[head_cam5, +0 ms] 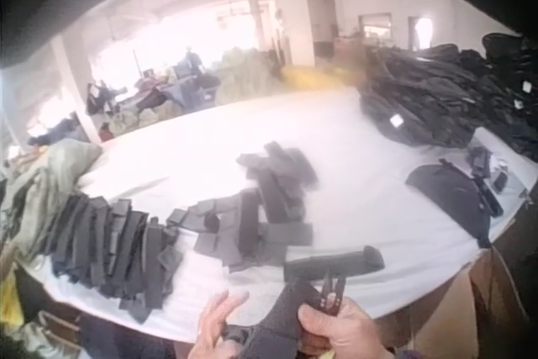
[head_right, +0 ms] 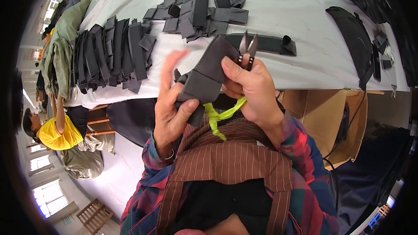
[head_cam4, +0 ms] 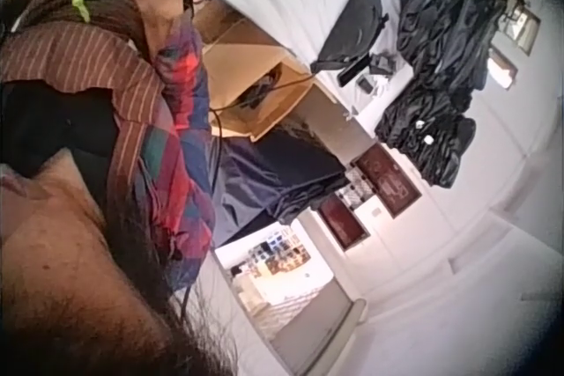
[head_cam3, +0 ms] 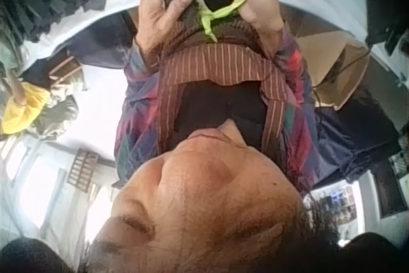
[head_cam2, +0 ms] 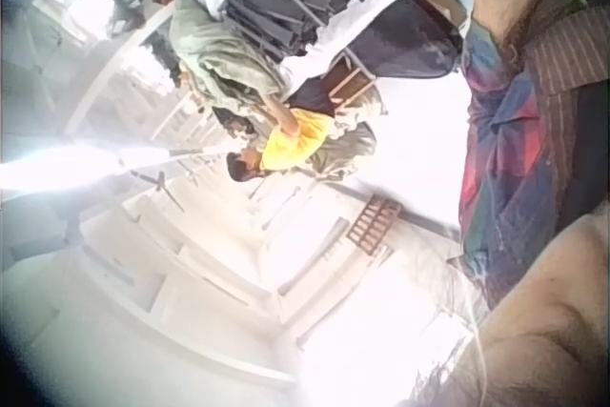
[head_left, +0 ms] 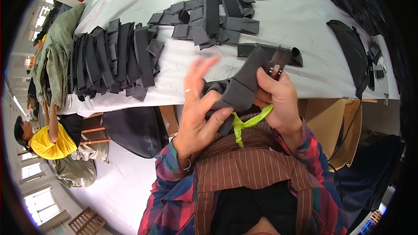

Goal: Using small snips to trim or mark black fabric components in a factory setting.

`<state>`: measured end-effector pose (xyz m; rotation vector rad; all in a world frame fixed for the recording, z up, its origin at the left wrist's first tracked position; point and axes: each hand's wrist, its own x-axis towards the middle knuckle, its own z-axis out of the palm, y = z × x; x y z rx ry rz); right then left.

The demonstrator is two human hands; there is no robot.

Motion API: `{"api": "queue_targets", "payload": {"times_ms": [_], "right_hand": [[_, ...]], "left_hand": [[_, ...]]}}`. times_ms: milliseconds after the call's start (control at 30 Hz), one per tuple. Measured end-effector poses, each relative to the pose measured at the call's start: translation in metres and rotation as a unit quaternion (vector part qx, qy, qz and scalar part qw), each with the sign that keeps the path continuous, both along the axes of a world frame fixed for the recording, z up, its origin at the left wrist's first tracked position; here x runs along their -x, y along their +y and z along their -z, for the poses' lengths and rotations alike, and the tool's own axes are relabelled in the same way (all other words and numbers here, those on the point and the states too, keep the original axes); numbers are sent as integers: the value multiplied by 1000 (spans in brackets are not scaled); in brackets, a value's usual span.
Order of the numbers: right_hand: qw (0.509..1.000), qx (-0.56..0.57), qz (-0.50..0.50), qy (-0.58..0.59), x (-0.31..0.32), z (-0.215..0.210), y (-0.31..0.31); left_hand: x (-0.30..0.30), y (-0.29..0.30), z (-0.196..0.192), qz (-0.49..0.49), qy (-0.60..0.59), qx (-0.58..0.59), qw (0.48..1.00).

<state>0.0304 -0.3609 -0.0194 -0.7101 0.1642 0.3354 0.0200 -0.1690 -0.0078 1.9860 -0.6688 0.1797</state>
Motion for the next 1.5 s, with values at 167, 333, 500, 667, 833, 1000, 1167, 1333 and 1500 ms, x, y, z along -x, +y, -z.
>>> {"api": "queue_targets", "payload": {"times_ms": [167,333,500,667,833,1000,1167,1333,1500], "right_hand": [[996,68,-43,-48,-14,43,-6],[873,422,62,-237,-11,33,-7],[705,578,83,-402,-10,26,-13],[688,599,28,-409,-6,24,-15],[664,612,1,-429,-6,20,-19],[658,620,38,-425,-4,18,-20],[651,618,20,-439,-4,20,-18],[623,641,20,-449,-2,18,-18],[644,636,78,-418,-2,21,-17]], "left_hand": [[5,2,35,17,262,208,942],[2,4,48,-39,329,244,912],[-2,5,50,-45,332,255,907],[-2,8,52,-30,346,255,903],[-1,9,52,-23,368,262,892],[-1,11,52,-12,377,257,890],[-1,11,51,-15,377,249,892],[0,13,53,-19,379,236,895],[-1,14,46,-15,381,206,901]]}}
